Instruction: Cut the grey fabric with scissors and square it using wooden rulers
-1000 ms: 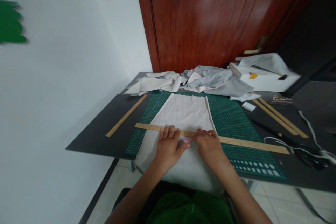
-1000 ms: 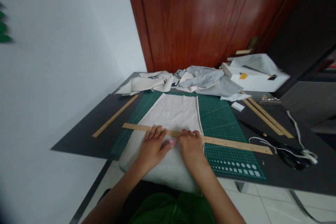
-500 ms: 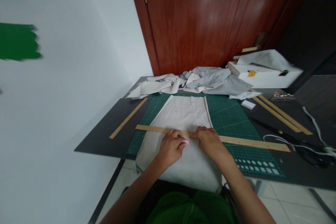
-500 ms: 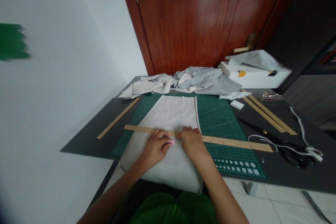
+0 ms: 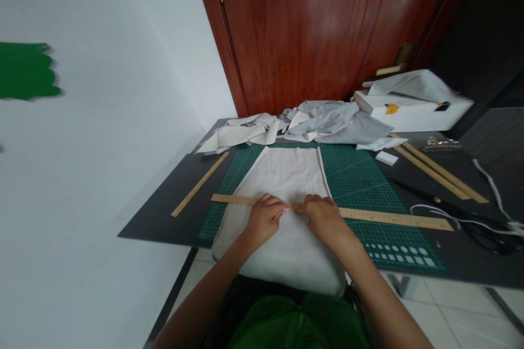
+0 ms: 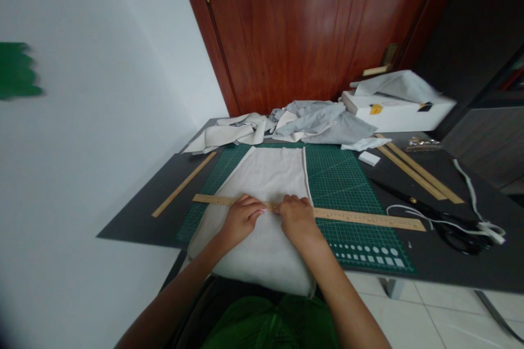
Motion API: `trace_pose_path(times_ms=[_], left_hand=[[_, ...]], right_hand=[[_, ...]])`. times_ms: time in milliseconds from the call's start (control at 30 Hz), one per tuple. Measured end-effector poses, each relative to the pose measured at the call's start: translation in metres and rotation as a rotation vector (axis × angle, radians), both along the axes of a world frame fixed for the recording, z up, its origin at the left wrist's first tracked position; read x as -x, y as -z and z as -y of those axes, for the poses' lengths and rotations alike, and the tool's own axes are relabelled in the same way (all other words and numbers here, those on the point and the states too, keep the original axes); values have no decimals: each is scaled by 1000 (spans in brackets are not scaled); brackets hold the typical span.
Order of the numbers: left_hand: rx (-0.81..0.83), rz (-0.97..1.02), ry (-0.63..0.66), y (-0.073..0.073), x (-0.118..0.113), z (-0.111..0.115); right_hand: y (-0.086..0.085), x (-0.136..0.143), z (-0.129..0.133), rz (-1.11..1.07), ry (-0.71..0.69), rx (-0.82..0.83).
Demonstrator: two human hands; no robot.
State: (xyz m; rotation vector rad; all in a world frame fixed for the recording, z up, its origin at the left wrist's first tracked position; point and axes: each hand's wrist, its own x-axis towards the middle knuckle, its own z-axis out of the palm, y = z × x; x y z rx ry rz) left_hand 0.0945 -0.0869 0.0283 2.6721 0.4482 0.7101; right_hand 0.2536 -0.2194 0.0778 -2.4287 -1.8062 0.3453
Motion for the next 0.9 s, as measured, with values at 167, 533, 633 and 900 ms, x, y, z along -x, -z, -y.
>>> trace_pose_path(times_ms=[167,533,633,900], left_hand=[[-20,4,25,4,-3,-4],[-214,-216,-35,-2,0,5],[-238,-232,-51,-2,1,7],[-231,-271,-77,-3,12,1]], right_hand=[[-1,1,0,3,6,-4],[6,3,1,10,14,2],[5,3,1,15,2,6],[7,3,2,42,-7,12]])
